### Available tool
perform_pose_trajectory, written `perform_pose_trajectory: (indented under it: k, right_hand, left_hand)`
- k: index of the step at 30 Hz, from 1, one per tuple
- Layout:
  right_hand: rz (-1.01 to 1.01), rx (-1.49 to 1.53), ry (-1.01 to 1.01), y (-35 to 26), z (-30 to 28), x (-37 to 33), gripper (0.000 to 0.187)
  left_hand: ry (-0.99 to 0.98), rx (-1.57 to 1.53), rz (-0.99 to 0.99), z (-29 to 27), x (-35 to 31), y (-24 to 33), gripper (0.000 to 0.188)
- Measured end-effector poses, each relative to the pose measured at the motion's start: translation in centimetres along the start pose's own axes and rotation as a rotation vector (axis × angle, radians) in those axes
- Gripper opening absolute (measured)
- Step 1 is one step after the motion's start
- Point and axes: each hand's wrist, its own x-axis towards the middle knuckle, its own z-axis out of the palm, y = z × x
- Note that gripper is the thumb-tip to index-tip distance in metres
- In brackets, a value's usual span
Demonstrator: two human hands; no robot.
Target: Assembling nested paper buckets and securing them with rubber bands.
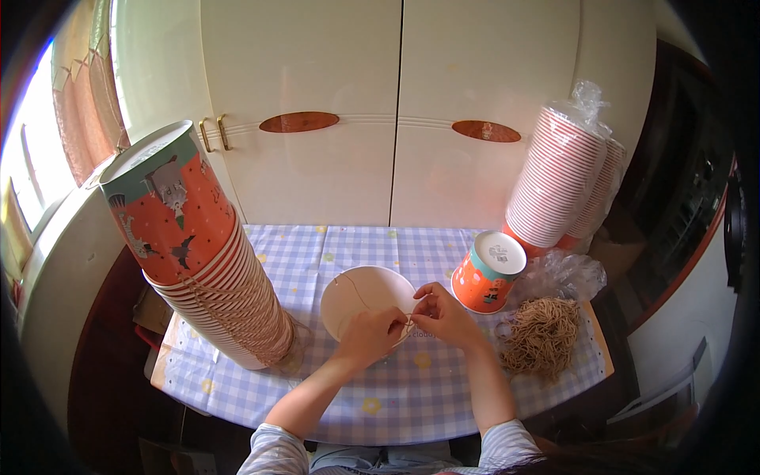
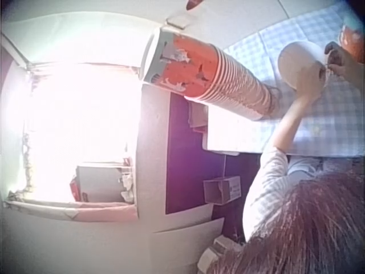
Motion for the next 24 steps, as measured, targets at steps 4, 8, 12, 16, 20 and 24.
perform_pose_trajectory:
  k: [4, 8, 12, 16, 20, 24]
  right_hand:
    - [0.021, 0.019, -0.01, -0.2, -0.1, -0.1, 0.031]
    - [0.019, 0.029, -0.024, -0.4, -0.2, -0.2, 0.03]
    - [0.018, 0.03, -0.038, -0.5, -0.1, -0.2, 0.029]
    - [0.014, 0.034, -0.037, -0.9, 0.0, -0.2, 0.03]
    - [-0.002, -0.058, -0.005, -0.6, -0.1, -0.3, 0.027]
    - [-0.026, -0.126, 0.007, -0.5, -0.1, -0.3, 0.024]
  left_hand:
    - [-0.082, -0.089, -0.048, -0.4, 0.1, 0.4, 0.015]
    - [-0.2, -0.162, -0.177, -0.8, 0.4, 1.1, 0.016]
    - [-0.208, -0.07, -0.139, -0.6, 0.5, 1.0, 0.017]
    - [-0.076, -0.062, -0.052, 0.3, 0.2, 0.2, 0.015]
    - [-0.062, -0.12, -0.098, 0.2, 0.2, 0.5, 0.011]
    - [-0.075, -0.11, -0.079, -0.1, 0.3, 0.6, 0.012]
